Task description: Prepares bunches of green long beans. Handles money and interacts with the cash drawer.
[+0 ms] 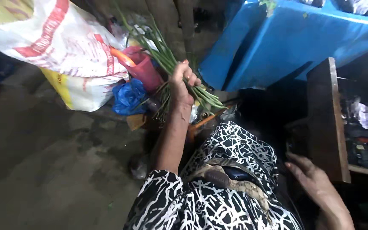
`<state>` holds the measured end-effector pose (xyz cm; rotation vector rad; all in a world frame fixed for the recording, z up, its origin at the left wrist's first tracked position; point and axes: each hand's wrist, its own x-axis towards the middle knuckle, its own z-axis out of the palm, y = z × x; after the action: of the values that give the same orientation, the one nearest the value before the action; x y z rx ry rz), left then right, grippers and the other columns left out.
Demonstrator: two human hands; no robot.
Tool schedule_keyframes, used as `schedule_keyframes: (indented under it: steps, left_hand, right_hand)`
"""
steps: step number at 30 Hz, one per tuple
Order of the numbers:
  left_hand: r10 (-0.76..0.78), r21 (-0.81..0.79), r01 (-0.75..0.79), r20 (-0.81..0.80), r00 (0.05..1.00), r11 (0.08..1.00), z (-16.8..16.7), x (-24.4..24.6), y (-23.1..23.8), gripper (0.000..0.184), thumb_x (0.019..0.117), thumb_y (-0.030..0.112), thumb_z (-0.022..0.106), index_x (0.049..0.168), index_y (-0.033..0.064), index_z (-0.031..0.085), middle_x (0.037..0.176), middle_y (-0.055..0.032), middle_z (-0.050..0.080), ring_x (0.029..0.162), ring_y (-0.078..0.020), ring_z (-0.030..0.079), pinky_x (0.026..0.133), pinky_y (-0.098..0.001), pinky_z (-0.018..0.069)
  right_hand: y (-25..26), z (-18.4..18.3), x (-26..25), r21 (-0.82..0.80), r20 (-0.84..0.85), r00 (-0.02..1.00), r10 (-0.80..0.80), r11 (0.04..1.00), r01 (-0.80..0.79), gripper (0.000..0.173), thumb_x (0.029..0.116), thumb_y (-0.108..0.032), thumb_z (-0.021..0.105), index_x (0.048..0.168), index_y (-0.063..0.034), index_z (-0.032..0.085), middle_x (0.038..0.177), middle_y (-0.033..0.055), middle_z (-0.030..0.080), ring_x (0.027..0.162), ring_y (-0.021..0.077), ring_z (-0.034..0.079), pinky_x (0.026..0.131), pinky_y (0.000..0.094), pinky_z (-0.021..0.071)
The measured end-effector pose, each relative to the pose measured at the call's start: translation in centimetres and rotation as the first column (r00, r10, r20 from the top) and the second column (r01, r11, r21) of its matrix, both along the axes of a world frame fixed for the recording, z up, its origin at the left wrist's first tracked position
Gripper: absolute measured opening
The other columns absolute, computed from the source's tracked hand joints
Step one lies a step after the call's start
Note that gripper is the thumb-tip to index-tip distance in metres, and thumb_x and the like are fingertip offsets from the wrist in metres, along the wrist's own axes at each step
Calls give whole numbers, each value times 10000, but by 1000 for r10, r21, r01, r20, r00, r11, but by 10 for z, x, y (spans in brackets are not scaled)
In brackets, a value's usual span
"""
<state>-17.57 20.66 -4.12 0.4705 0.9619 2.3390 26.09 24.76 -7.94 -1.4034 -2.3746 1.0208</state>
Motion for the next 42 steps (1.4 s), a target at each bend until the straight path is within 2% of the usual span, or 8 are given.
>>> schedule_keyframes:
  steps: [4,10,19,23,27,32,38,42]
  left_hand:
    - [-279,278,255,52,959,926,-15,67,18,287,931,83,438,681,218,479,508,79,453,428,-52,463,469,-225,452]
    - [-560,365,523,-6,829,770,-35,157,25,188,947,236,495,766,207,535,609,40,489,519,-92,508,541,-258,473]
    - [-777,125,772,-19,630,623,-55,179,38,329,982,392,459,946,167,697,992,-42,702,990,-203,684,928,-407,554]
    - [-908,-421,810,-98,408,409,-55,167,29,816,1009,716,265,1274,31,622,1118,-99,713,983,-175,699,884,-356,589]
    - [-913,-809,549,-363,-184,211,-22,155,9,397,1042,340,550,1162,1,720,976,-62,736,841,-85,670,799,-307,557]
    - [-473,-428,375,-881,33,823,11,177,7,498,947,430,700,1272,55,660,1265,-96,655,1219,-169,606,1044,-364,513]
    - [-933,-698,660,-360,11,277,-4,190,20,366,1003,391,625,1204,85,613,673,86,567,510,24,512,479,-144,450]
    - [-950,-551,776,-227,215,307,-10,194,12,131,1006,222,618,1070,108,608,630,114,532,486,29,480,456,-129,417]
  right_hand:
    - [13,57,-52,272,-135,969,205,948,-163,425,1035,-358,545,1308,-63,680,1307,128,669,1188,147,643,1003,327,532]
    - [15,50,-127,70,-114,971,212,976,-205,784,851,-530,778,1481,-150,505,1216,82,699,1108,233,671,956,522,552]
    - [24,26,-89,-87,-144,990,14,996,-27,112,919,-175,662,998,-111,709,746,-7,636,656,78,577,616,313,492]
    - [31,37,-66,-3,-71,997,-2,1000,2,140,929,-167,678,1051,-112,719,795,37,677,716,150,632,668,418,528]
    - [38,49,-44,109,67,995,72,991,-79,176,926,-187,685,1076,-105,724,821,88,702,778,269,678,718,547,544]
    - [31,59,-38,418,211,926,314,827,-376,106,874,-151,740,930,-67,707,817,111,719,781,312,706,754,513,562]
    - [31,72,-32,738,157,937,314,593,-322,140,880,-172,722,987,-82,729,948,115,736,964,326,709,1001,588,485]
    - [35,62,-6,663,-333,943,8,713,228,591,932,-229,722,1441,-3,524,1532,227,461,1455,341,411,1201,535,331]
